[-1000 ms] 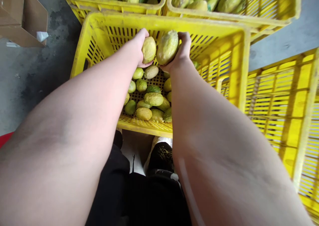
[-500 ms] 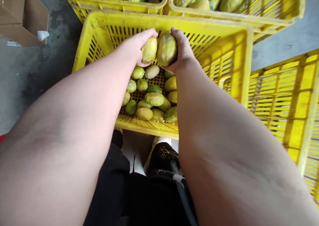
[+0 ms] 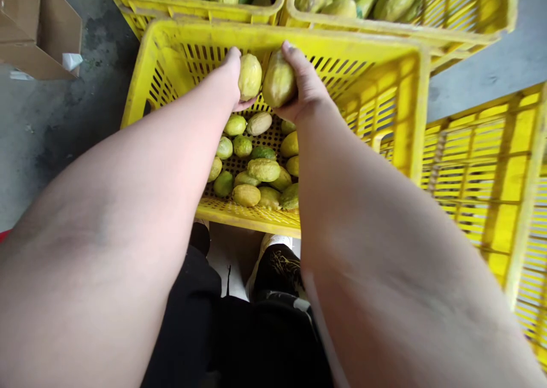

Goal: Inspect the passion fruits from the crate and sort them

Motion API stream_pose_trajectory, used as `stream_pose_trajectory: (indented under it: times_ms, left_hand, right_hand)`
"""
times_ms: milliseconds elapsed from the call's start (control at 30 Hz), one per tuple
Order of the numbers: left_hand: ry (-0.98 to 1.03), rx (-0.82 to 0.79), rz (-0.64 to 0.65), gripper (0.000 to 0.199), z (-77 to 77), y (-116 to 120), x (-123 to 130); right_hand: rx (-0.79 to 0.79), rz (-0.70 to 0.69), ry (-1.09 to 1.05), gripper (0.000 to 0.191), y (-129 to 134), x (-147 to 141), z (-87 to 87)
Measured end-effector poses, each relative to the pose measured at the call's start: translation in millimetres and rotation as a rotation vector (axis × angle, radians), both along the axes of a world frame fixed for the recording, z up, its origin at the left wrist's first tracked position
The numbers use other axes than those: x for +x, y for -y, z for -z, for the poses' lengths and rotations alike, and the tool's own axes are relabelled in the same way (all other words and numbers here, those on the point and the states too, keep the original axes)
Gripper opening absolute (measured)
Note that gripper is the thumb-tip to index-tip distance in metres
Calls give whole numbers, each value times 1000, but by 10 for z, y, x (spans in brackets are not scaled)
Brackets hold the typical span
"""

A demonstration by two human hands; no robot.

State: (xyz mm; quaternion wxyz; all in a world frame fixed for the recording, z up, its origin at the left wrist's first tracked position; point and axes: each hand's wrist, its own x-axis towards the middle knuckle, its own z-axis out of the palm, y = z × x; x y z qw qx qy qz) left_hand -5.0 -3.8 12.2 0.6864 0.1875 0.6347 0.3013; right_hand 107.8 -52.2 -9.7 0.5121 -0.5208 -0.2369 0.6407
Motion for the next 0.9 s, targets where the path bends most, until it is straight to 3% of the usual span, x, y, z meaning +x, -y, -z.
stream_pose_trajectory:
  times_ms: [200,533,700,900]
  left_hand:
    - [-3,6,-14,51,-56,42,2]
    - [-32,67,73,30,-68,105,65]
    - [34,37,-3,41,-48,83,44]
    - [4,-3,26,44,-47,60,-5]
  right_hand:
    - [17,-23,-7,15,-13,25,53]
    - [-138,117,-43,21,16,108,60]
    - [-131,128,-94,30,-27,79,76]
    - [-164,174,-101,38,-61,33,66]
